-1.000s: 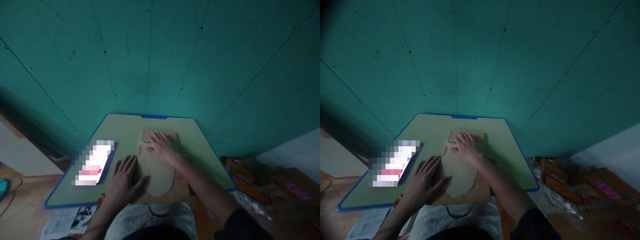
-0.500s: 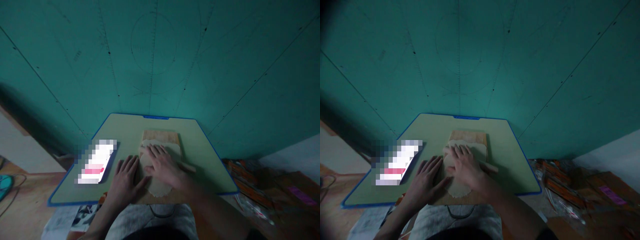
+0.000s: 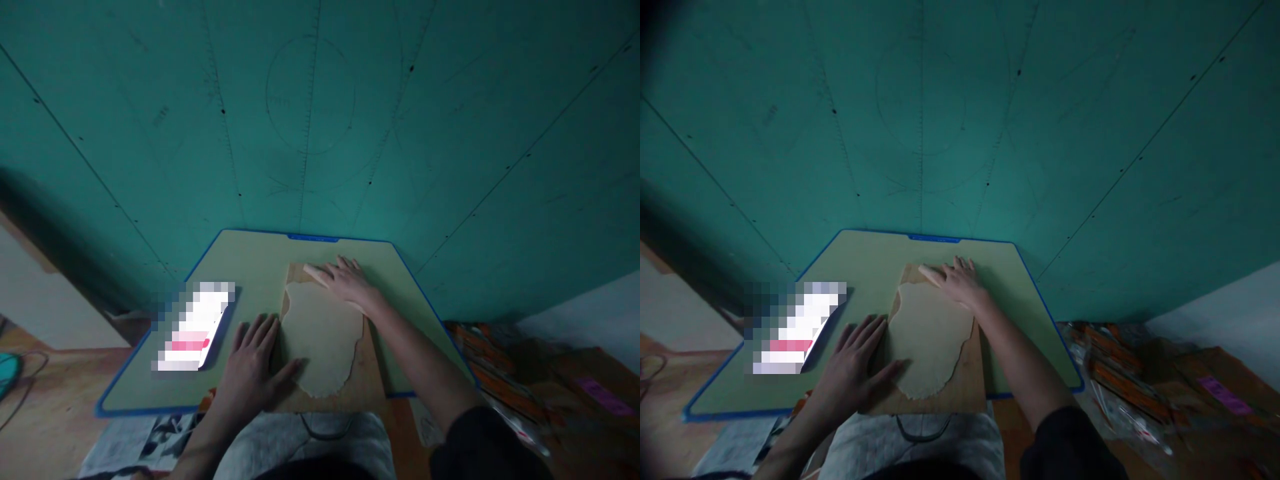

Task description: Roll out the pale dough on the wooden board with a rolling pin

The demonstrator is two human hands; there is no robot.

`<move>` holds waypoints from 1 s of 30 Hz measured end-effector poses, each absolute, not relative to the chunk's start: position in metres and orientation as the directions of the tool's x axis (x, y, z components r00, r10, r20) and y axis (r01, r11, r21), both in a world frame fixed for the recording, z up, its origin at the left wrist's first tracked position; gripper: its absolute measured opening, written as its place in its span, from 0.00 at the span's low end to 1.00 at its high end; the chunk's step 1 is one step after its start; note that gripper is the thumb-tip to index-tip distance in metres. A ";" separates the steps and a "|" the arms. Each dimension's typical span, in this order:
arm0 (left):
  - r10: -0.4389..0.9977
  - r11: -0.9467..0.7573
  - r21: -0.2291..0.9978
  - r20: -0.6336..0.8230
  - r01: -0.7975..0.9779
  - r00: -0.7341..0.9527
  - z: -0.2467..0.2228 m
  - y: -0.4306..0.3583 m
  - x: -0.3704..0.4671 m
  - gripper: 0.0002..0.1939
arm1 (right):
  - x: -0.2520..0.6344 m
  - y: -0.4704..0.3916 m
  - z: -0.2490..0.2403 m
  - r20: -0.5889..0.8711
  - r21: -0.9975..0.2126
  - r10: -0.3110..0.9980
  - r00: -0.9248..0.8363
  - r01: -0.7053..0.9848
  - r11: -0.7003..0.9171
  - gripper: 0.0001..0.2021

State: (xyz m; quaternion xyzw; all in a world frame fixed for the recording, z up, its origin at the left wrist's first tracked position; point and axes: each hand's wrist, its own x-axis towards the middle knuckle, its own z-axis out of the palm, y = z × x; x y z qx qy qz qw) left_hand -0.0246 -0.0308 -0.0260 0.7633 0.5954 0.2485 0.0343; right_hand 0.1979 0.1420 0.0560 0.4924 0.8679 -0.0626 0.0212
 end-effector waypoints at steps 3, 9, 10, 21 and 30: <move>0.928 -0.291 0.371 0.335 0.882 0.165 -0.024 -0.031 -0.024 0.40 | 0.188 0.118 0.050 -0.062 -0.151 0.877 -0.477 0.873 0.465 0.27; 0.920 -0.310 0.368 0.349 0.877 0.179 -0.021 -0.033 -0.022 0.45 | 0.177 0.033 0.041 0.116 -0.289 0.751 -0.651 0.701 0.652 0.32; 0.919 -0.314 0.360 0.350 0.879 0.185 -0.021 -0.033 -0.022 0.45 | 0.180 0.031 0.040 0.124 -0.281 0.752 -0.648 0.704 0.653 0.32; 0.941 -0.221 0.532 0.337 0.817 0.034 -0.018 -0.032 -0.024 0.27 | 0.195 0.073 0.039 0.082 -0.203 0.859 -0.506 0.835 0.511 0.17; 0.956 -0.080 0.868 0.206 0.490 -0.210 -0.002 -0.039 -0.028 0.31 | 0.189 0.001 0.047 0.172 -0.249 0.739 -0.651 0.697 0.672 0.26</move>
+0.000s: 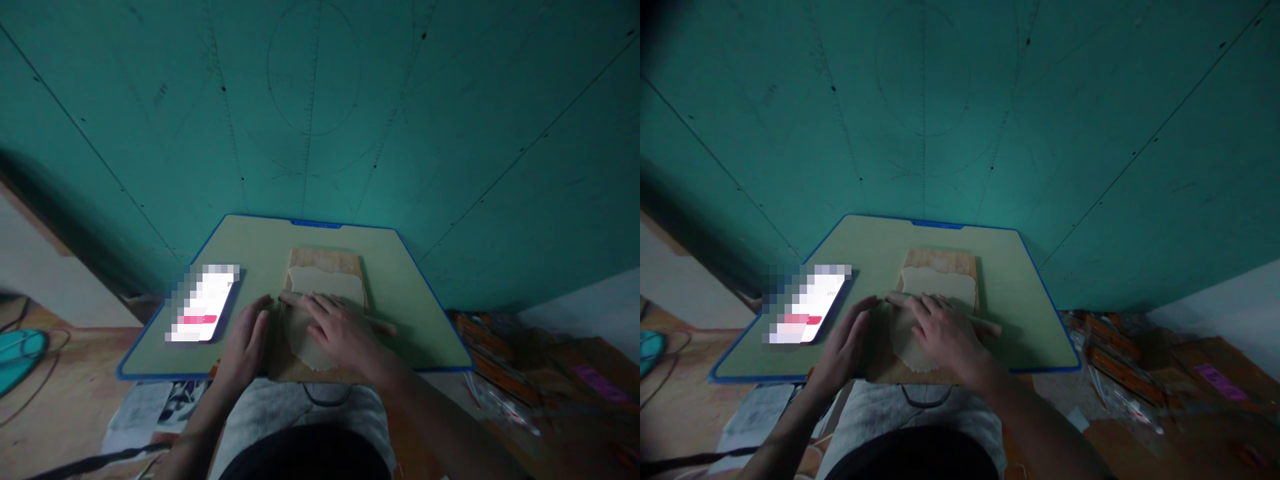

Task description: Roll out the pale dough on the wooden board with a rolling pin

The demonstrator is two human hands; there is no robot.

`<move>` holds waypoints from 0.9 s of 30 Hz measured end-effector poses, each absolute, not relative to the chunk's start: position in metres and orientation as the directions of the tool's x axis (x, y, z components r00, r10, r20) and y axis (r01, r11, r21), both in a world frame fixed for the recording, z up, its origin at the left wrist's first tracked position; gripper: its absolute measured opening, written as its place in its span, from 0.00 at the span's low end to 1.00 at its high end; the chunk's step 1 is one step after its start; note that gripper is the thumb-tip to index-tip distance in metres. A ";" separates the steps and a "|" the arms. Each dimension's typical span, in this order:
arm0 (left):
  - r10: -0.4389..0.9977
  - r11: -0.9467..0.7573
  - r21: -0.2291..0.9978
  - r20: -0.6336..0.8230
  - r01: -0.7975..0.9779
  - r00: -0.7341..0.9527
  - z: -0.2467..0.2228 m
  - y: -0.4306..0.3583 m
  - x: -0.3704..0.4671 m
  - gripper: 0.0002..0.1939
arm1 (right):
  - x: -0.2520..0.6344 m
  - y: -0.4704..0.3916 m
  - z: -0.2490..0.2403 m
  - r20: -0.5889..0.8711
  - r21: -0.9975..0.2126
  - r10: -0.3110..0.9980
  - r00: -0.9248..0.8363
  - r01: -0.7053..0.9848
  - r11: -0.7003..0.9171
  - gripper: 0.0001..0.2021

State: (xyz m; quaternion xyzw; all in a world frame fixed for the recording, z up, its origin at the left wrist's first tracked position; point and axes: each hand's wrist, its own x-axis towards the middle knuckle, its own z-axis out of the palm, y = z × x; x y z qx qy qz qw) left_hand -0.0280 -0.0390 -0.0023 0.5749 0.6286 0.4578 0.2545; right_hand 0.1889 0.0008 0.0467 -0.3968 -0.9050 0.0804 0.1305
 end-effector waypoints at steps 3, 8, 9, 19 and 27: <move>0.960 -0.065 0.905 0.172 0.420 -0.223 0.001 -0.040 -0.027 0.33 | 0.192 -0.007 0.046 0.179 -0.272 0.720 -0.671 0.669 0.691 0.26; 0.965 -0.072 0.922 0.160 0.380 -0.206 0.011 -0.043 -0.026 0.30 | 0.184 -0.011 0.047 0.199 -0.346 0.723 -0.662 0.643 0.683 0.22; 0.963 -0.071 0.926 0.160 0.372 -0.215 0.012 -0.043 -0.026 0.30 | 0.181 -0.012 0.048 0.197 -0.350 0.724 -0.661 0.642 0.682 0.20; 0.949 -0.056 0.942 0.153 0.332 -0.275 0.013 -0.044 -0.028 0.31 | 0.189 -0.040 0.047 0.278 -0.374 0.587 -0.760 0.478 0.795 0.19; 0.948 -0.061 0.953 0.148 0.298 -0.282 0.014 -0.044 -0.028 0.28 | 0.218 -0.037 0.038 0.210 -0.285 0.554 -0.806 0.492 0.823 0.24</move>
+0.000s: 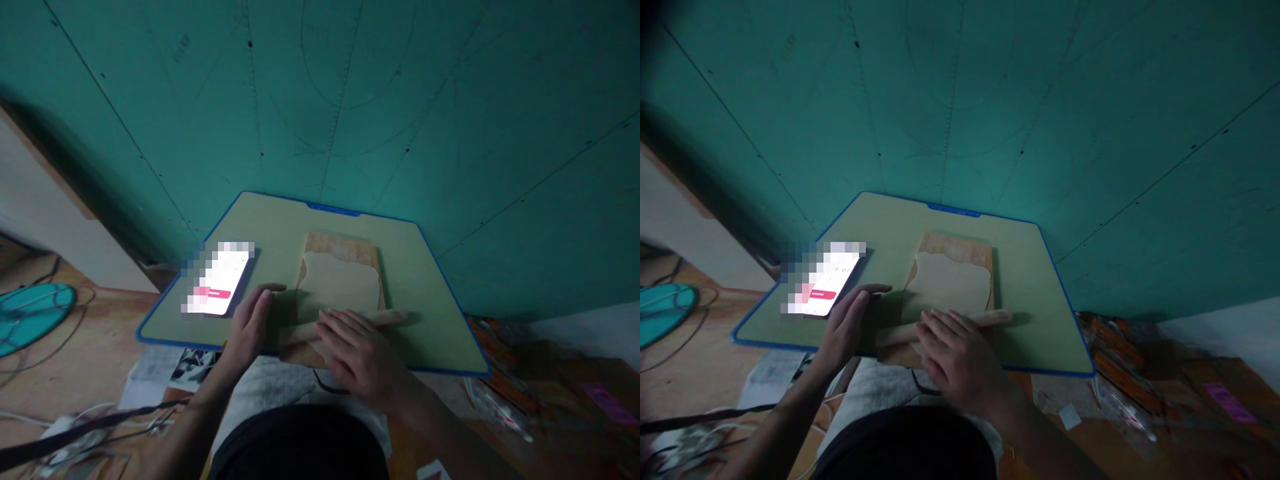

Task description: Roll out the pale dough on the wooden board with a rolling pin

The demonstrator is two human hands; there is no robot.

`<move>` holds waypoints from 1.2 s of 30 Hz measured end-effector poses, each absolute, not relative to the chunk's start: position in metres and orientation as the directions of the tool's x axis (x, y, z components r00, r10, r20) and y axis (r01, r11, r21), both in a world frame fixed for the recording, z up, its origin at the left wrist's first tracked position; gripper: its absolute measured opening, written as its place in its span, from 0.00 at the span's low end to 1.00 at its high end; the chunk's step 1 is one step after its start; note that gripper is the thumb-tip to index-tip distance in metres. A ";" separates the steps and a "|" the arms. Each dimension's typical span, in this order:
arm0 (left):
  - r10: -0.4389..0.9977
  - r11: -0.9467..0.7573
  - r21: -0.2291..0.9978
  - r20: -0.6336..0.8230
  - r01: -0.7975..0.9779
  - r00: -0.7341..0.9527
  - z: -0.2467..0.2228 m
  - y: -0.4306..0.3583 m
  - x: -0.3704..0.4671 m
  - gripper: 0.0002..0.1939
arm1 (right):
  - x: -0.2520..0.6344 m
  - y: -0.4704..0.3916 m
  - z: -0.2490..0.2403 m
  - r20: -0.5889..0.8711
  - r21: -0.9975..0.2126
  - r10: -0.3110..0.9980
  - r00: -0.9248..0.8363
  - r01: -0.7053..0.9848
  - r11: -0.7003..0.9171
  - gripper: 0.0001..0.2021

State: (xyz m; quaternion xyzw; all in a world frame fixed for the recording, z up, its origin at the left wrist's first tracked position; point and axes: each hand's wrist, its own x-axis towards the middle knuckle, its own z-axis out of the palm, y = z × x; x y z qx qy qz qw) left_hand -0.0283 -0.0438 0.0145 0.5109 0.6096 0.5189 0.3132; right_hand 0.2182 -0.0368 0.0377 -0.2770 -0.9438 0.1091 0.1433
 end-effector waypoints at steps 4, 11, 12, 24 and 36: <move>0.934 -0.086 0.972 0.154 0.218 -0.321 0.014 -0.043 -0.029 0.26 | 0.197 -0.003 0.039 0.141 -0.188 0.576 -0.805 0.549 0.814 0.28; 0.901 -0.137 0.988 0.155 0.073 -0.405 0.013 -0.043 -0.027 0.25 | 0.161 0.019 0.054 0.078 -0.202 0.639 -0.766 0.615 0.762 0.25; 0.897 -0.139 0.989 0.150 0.057 -0.416 0.013 -0.043 -0.027 0.26 | 0.164 0.011 0.054 0.089 -0.215 0.623 -0.777 0.596 0.774 0.25; 0.936 -0.091 0.973 0.157 0.213 -0.316 0.013 -0.043 -0.031 0.21 | 0.224 -0.007 0.039 0.140 -0.163 0.623 -0.769 0.603 0.781 0.27; 0.813 -0.544 0.399 0.469 0.738 0.345 0.034 -0.062 -0.002 0.11 | 0.242 -0.042 0.029 0.255 -0.145 0.713 -0.653 0.703 0.696 0.25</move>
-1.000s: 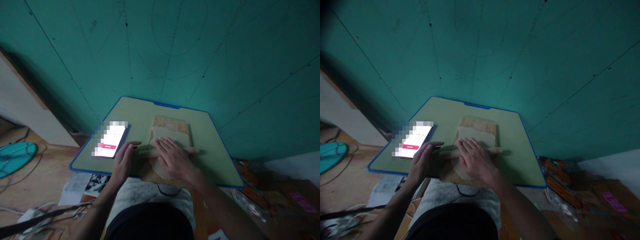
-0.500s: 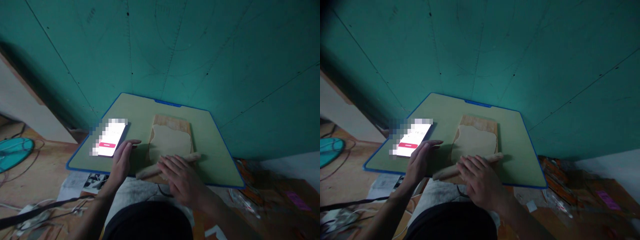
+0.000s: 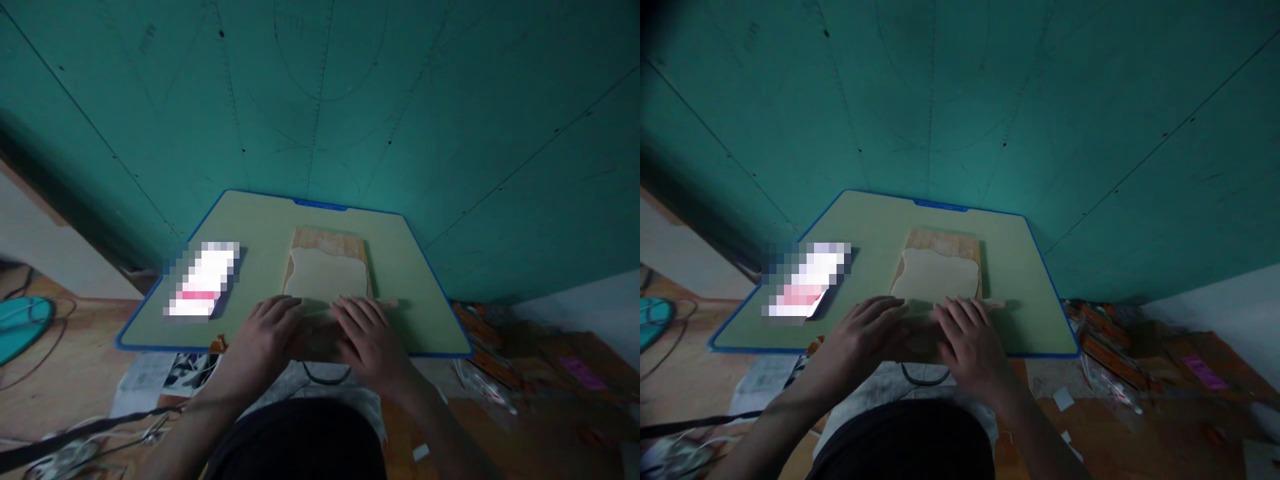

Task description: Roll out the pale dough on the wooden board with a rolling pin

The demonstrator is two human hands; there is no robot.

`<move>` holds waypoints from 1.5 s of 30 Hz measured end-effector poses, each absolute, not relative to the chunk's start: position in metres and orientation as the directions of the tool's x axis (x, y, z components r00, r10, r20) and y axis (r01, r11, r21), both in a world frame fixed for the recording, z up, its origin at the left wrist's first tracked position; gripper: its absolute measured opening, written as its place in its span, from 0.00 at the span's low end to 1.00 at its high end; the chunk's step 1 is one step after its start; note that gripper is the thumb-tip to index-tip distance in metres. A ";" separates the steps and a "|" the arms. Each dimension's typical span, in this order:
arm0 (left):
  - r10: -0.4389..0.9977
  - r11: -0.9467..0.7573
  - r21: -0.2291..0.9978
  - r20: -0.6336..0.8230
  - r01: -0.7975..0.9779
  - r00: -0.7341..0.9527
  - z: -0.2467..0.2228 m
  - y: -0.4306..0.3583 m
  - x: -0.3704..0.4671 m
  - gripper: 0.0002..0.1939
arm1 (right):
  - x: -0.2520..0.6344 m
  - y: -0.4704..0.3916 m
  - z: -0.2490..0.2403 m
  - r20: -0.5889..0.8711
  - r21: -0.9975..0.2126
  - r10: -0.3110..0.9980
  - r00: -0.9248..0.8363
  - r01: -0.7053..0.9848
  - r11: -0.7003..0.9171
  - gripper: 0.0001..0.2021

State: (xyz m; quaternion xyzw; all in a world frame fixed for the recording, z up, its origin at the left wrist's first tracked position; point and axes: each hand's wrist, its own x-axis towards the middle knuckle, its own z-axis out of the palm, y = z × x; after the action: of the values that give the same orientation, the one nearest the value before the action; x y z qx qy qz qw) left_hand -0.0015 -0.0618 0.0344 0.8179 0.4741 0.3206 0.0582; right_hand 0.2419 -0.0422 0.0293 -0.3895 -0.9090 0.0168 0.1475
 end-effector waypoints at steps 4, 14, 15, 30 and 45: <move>0.804 -0.581 0.284 0.344 0.762 0.485 0.036 -0.061 0.014 0.13 | 0.263 -0.037 0.026 0.252 -0.188 0.716 -0.651 0.693 0.696 0.25; 0.816 -0.502 0.093 0.381 0.860 0.435 0.021 -0.017 -0.033 0.20 | 0.255 0.029 0.027 0.191 -0.321 0.843 -0.502 0.780 0.537 0.24; 0.825 -0.482 0.075 0.374 0.873 0.424 0.021 -0.015 -0.033 0.22 | 0.250 0.029 0.026 0.209 -0.318 0.839 -0.503 0.776 0.544 0.24; 0.854 -0.380 0.071 0.410 0.922 0.320 0.013 -0.052 -0.009 0.31 | 0.255 -0.027 0.024 0.247 -0.281 0.833 -0.494 0.786 0.550 0.25; 0.837 -0.407 0.099 0.438 0.908 0.328 0.020 -0.062 -0.002 0.28 | 0.263 -0.060 0.018 0.280 -0.230 0.843 -0.460 0.820 0.524 0.26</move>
State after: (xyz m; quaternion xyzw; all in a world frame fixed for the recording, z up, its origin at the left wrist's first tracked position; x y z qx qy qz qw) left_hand -0.0025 -0.0616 0.0202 0.8106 0.5382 0.2156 -0.0821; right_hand 0.2625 -0.0596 0.0181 -0.4869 -0.8538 0.0311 0.1816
